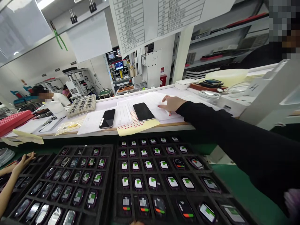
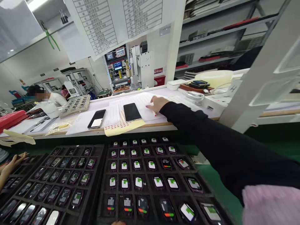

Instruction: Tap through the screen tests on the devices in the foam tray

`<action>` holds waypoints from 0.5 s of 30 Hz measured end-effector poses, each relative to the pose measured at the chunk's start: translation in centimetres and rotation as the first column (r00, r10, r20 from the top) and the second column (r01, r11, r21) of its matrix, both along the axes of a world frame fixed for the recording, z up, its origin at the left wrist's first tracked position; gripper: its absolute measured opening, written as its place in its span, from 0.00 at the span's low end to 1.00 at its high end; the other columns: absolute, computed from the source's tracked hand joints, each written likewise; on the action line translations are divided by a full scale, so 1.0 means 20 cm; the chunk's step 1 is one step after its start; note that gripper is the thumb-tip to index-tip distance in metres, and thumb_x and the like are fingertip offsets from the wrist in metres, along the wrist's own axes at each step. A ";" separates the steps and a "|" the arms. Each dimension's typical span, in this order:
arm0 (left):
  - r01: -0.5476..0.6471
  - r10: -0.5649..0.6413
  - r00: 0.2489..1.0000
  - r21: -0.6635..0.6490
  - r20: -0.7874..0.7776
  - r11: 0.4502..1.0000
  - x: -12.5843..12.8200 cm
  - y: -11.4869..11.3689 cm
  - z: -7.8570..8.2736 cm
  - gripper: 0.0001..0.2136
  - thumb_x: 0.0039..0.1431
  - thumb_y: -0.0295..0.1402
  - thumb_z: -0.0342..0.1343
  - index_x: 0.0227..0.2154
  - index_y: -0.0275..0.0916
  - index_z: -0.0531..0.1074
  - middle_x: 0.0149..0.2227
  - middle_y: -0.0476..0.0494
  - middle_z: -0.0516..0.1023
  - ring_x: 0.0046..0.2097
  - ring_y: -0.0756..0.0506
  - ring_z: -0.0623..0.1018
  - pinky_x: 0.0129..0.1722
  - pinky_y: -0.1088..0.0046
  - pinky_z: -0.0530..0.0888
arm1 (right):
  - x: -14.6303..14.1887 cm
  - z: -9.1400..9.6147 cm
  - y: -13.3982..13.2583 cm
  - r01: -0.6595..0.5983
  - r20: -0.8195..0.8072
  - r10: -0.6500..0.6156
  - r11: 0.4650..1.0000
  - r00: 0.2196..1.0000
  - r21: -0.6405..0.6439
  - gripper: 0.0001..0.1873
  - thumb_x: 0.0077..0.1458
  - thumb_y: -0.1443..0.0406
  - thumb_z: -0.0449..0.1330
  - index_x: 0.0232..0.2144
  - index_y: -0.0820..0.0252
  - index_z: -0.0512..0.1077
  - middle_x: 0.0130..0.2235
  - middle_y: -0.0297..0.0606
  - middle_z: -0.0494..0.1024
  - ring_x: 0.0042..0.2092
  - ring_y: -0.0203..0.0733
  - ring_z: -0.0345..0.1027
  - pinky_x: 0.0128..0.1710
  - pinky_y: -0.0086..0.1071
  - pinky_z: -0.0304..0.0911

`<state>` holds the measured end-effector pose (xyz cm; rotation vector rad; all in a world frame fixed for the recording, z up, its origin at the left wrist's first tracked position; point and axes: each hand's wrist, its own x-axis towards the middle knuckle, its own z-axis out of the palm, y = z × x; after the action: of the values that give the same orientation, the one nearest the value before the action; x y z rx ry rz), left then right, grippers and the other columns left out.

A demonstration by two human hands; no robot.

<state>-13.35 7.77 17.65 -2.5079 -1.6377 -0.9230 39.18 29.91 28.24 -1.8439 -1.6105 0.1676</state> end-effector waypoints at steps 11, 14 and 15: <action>-0.249 0.236 0.940 0.024 0.248 0.968 -0.91 0.56 0.33 0.28 0.67 0.34 0.32 0.59 0.78 0.61 0.41 0.44 0.71 0.65 0.35 0.68 0.52 0.35 0.68 | -0.04 0.06 0.03 -0.290 -0.579 0.307 0.949 0.756 0.124 0.21 0.66 0.46 0.56 0.34 0.57 0.69 0.34 0.46 0.80 0.37 0.48 0.77 0.36 0.36 0.74; -0.237 0.231 0.935 -0.012 0.268 0.971 -1.02 0.62 0.25 0.28 0.64 0.35 0.34 0.57 0.78 0.64 0.43 0.44 0.70 0.66 0.32 0.66 0.50 0.34 0.69 | -0.06 0.02 0.08 -0.235 -0.633 0.240 0.968 0.736 0.093 0.31 0.64 0.37 0.47 0.28 0.55 0.65 0.20 0.42 0.72 0.23 0.45 0.70 0.23 0.34 0.67; -0.226 0.221 0.936 -0.014 0.276 0.974 -1.04 0.64 0.24 0.28 0.64 0.35 0.33 0.55 0.78 0.67 0.43 0.44 0.70 0.66 0.32 0.67 0.50 0.33 0.68 | -0.07 0.00 0.09 -0.234 -0.641 0.228 0.969 0.733 0.078 0.35 0.63 0.35 0.41 0.27 0.56 0.65 0.19 0.42 0.70 0.20 0.45 0.66 0.19 0.34 0.63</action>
<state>-34.22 20.49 22.42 -2.1977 -1.9284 -1.2968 37.76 31.65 28.22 -1.3476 -1.3135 0.8350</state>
